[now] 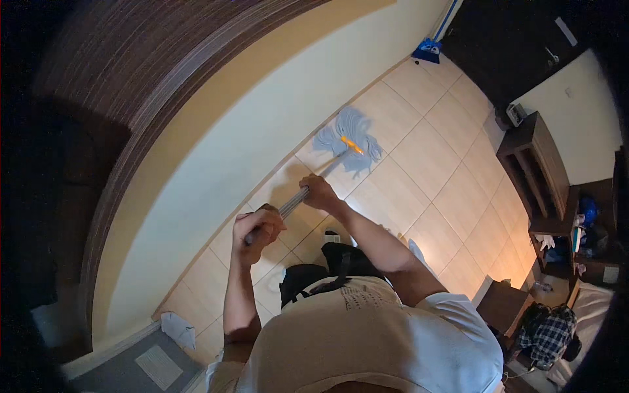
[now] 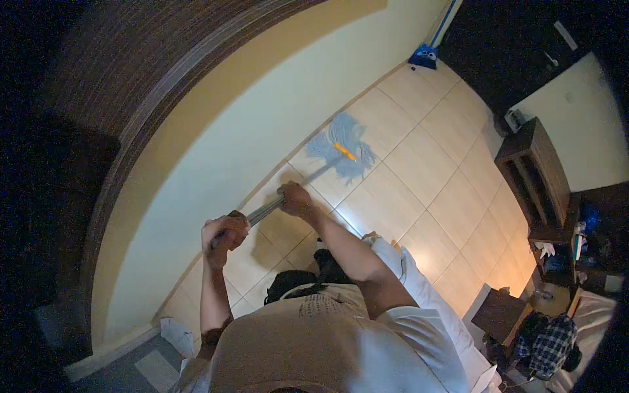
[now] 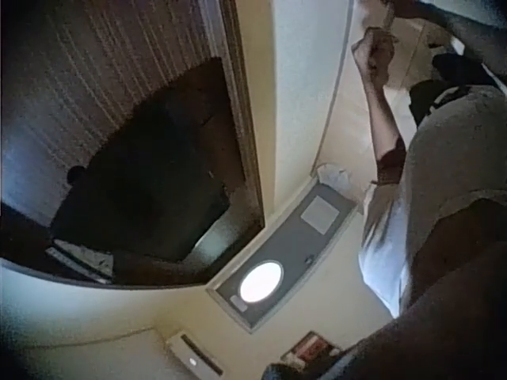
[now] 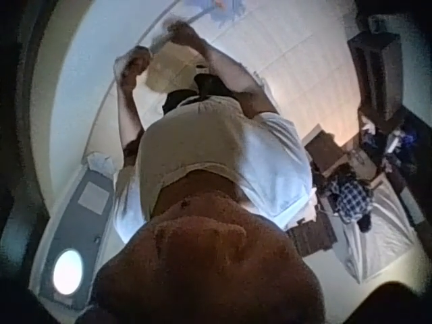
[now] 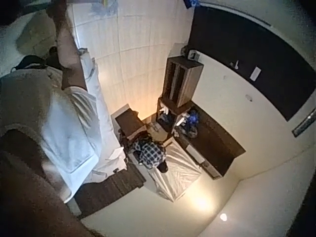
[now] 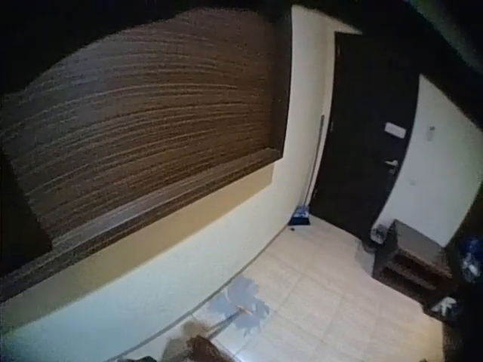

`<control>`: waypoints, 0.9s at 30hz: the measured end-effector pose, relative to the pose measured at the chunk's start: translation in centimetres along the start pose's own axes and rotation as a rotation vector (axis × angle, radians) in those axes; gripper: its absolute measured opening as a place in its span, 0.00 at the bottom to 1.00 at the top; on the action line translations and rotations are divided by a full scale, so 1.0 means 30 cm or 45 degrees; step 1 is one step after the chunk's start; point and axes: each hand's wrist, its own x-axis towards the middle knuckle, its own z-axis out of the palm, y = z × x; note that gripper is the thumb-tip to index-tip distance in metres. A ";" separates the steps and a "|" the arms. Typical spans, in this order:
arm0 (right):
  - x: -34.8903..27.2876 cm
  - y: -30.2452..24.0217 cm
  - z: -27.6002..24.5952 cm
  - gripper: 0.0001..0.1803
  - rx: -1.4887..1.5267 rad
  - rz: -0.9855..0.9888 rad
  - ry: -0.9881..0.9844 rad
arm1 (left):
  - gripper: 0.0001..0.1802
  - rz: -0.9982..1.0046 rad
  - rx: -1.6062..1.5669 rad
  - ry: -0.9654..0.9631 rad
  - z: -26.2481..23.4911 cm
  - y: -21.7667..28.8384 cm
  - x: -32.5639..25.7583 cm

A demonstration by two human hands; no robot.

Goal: The person is mopping the tiled floor next to a bed in a hotel room.

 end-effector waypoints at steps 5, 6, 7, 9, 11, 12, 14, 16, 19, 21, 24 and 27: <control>-0.178 -0.029 -0.075 0.15 0.152 0.419 0.000 | 0.08 0.064 -0.336 -0.097 0.010 -0.053 -0.006; -0.217 -0.035 -0.110 0.15 0.062 0.422 -0.048 | 0.08 0.069 -0.388 -0.090 0.026 -0.074 -0.010; -0.252 -0.042 -0.143 0.15 -0.037 0.437 -0.104 | 0.09 0.054 -0.451 -0.065 0.047 -0.095 -0.021; -0.296 -0.065 -0.183 0.15 -0.040 0.706 -0.291 | 0.09 -0.017 -0.497 -0.040 0.073 -0.122 -0.049; -0.312 -0.083 -0.199 0.16 -0.065 0.818 -0.368 | 0.10 -0.113 -0.483 -0.047 0.083 -0.128 -0.074; -0.306 -0.090 -0.194 0.16 -0.081 0.791 -0.349 | 0.11 -0.104 -0.403 -0.011 0.079 -0.123 -0.085; -0.279 -0.096 -0.164 0.17 -0.171 0.725 -0.485 | 0.11 -0.229 -0.323 0.066 0.039 -0.095 -0.094; -0.231 -0.095 -0.107 0.13 -0.038 0.554 -0.253 | 0.10 -0.148 -0.339 0.079 -0.009 -0.065 -0.084; -0.131 -0.070 -0.010 0.13 -0.103 0.269 -0.143 | 0.07 -0.020 -0.182 0.049 -0.069 -0.029 -0.084; -0.066 -0.031 0.037 0.16 -0.037 0.115 -0.204 | 0.07 0.014 -0.094 0.119 -0.066 -0.031 -0.109; 0.008 0.007 0.086 0.13 0.128 -0.122 -0.328 | 0.09 -0.016 0.061 0.283 -0.004 -0.067 -0.191; -0.001 -0.007 0.098 0.09 -0.201 -0.332 -0.553 | 0.10 0.124 0.063 0.445 0.081 -0.107 -0.280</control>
